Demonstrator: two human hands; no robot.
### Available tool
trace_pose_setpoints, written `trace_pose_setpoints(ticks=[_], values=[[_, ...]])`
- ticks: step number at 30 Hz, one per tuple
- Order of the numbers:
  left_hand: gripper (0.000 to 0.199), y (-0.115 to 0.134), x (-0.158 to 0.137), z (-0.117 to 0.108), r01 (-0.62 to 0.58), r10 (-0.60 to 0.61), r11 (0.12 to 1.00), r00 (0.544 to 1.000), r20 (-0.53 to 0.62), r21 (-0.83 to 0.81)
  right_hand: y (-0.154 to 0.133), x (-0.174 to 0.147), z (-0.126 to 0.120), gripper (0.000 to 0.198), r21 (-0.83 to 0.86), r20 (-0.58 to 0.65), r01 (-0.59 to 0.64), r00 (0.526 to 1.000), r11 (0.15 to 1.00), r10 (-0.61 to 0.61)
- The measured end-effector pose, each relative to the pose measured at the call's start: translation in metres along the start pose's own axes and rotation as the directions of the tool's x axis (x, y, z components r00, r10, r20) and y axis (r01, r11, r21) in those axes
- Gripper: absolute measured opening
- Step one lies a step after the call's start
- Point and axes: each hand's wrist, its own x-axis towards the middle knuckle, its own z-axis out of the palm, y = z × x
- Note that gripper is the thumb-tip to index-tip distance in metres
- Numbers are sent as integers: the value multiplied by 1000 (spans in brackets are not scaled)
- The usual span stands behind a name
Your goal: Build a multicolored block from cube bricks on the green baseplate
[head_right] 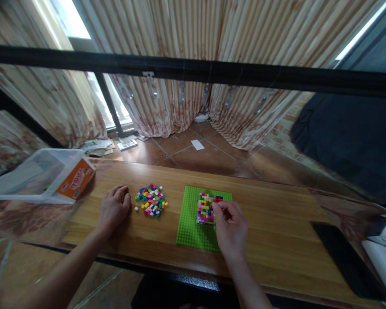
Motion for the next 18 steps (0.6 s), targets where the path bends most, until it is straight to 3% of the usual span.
trace_pose_setpoints(ticks=[3,7,13,18], values=[[38,0,-1,0,2,-2,1000,1000,0,-1,-14,-18,5,24,25,127,71,989,997,-74],[36,0,-2,1,5,-5,1000,1000,-7,-4,-24,-44,36,19,42,375,190,907,981,-192],[34,1,-3,0,16,-16,999,1000,-9,-29,-18,-43,102,27,-109,480,320,846,941,-233],[33,4,-3,-3,31,-31,999,1000,1,-45,-10,-30,129,29,-178,555,385,799,905,-231]])
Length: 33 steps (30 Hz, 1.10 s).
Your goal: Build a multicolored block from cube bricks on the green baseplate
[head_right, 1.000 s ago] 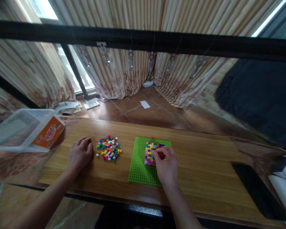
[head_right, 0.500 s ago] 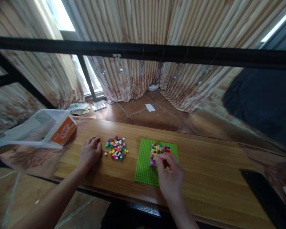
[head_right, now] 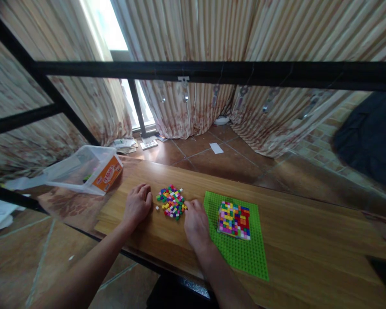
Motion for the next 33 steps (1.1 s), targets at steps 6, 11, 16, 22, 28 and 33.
trace_pose_setpoints(ticks=[6,11,16,22,28,33], values=[[33,0,0,0,-4,4,1000,1000,-8,-5,4,2,4,20,-24,4,1,1000,1000,0],[34,-1,0,0,-21,21,1000,1000,-5,11,-5,-9,-7,18,71,-32,-43,998,997,45],[35,-3,1,1,-31,31,999,1000,-1,31,-16,-35,-33,16,348,-65,-113,987,931,144],[36,-5,3,2,-38,38,999,999,-18,36,-1,-60,-76,19,432,-129,-158,963,888,235],[41,-7,4,3,-52,53,997,999,-12,59,48,-59,-113,25,310,-292,-248,894,918,341],[41,-8,5,4,-64,64,995,998,-3,76,64,-47,-118,27,124,-304,-275,904,953,300]])
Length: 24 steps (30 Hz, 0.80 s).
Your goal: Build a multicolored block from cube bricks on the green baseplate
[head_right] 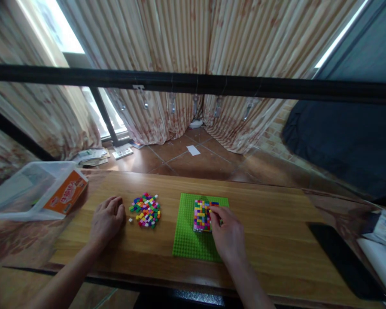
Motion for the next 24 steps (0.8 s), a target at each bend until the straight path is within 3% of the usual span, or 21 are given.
trace_pose_setpoints(ticks=[7,15,24], values=[[41,-1,0,1,-4,4,1000,1000,10,22,-4,4,15,26,-140,4,53,999,989,-53],[40,0,-1,0,14,-14,1000,1000,-4,1,-1,6,13,27,-59,8,61,998,996,-61],[41,-1,-1,1,10,-10,1000,1000,7,-2,5,3,11,29,-19,-55,-52,997,998,51]])
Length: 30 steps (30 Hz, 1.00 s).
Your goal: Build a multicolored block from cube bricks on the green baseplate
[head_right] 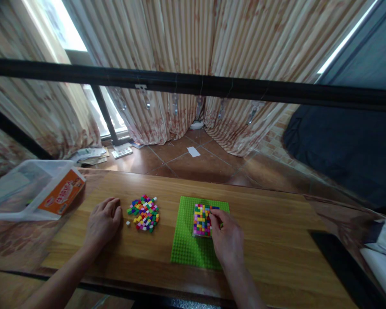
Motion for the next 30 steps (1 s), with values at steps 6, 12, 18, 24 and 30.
trace_pose_setpoints(ticks=[6,12,18,24,30], values=[[41,0,1,0,-3,3,1000,1000,4,13,7,6,3,33,-47,-120,36,992,998,-42],[42,1,0,-1,2,-2,1000,1000,3,-4,11,11,9,35,23,-111,-24,993,999,26],[44,1,0,-2,12,-12,1000,1000,17,0,14,12,11,33,154,14,-140,990,978,139],[44,0,0,-1,6,-6,1000,1000,24,13,14,11,12,35,192,40,-173,985,966,169],[42,-2,0,3,-15,15,1000,1000,2,20,15,14,10,36,169,53,-142,989,975,135]])
